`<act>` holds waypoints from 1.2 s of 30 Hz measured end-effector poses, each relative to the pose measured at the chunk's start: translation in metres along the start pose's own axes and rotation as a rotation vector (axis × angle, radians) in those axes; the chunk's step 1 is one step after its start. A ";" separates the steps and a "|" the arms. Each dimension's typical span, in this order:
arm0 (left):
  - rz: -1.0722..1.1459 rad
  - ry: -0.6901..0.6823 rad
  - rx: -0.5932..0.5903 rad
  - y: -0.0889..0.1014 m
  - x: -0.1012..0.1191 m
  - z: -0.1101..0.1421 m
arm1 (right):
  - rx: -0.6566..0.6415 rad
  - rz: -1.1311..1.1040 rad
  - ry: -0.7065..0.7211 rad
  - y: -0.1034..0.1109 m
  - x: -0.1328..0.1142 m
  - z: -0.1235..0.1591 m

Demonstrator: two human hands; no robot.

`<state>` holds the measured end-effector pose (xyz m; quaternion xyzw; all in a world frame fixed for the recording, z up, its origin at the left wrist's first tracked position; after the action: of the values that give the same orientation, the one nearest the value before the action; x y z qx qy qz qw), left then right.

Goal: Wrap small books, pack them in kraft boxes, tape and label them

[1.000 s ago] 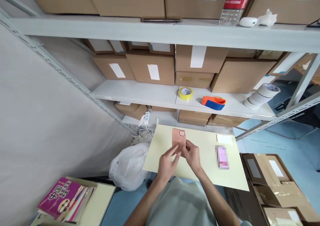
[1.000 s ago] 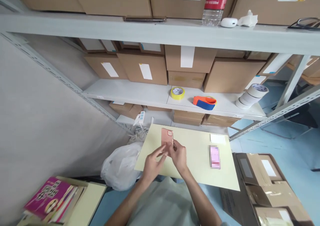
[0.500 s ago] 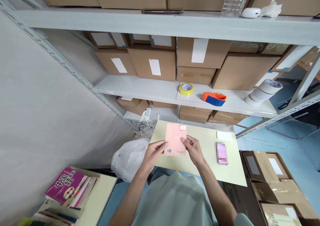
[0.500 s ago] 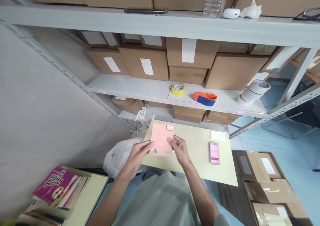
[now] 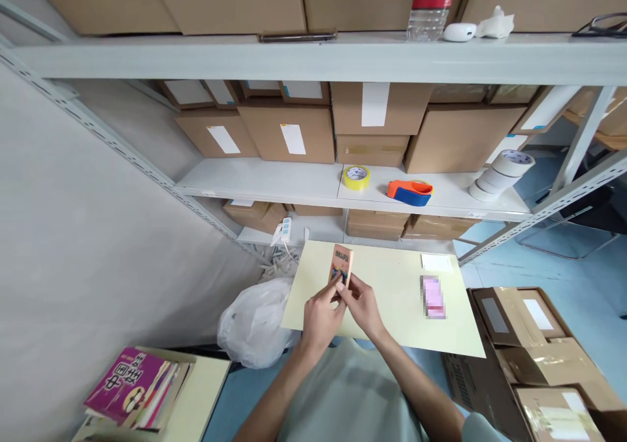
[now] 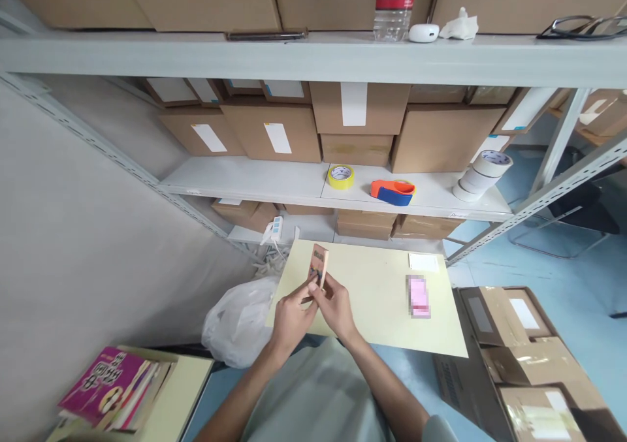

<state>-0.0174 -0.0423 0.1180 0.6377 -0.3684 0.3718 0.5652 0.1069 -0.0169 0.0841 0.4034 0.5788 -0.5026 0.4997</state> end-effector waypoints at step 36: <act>-0.020 -0.347 0.182 0.114 0.057 0.003 | -0.018 0.265 0.410 0.020 -0.099 0.014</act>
<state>-0.0928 -0.0586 0.2196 0.7442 -0.4188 0.2827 0.4368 0.1463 -0.0238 0.1783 0.5649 0.6145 -0.3350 0.4370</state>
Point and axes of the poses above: each hand's wrist, its own z-axis away from the middle knuckle, its own y-axis out of the back of the hand, x = y × z, the point moved 9 cm from there along -z, towards the middle knuckle
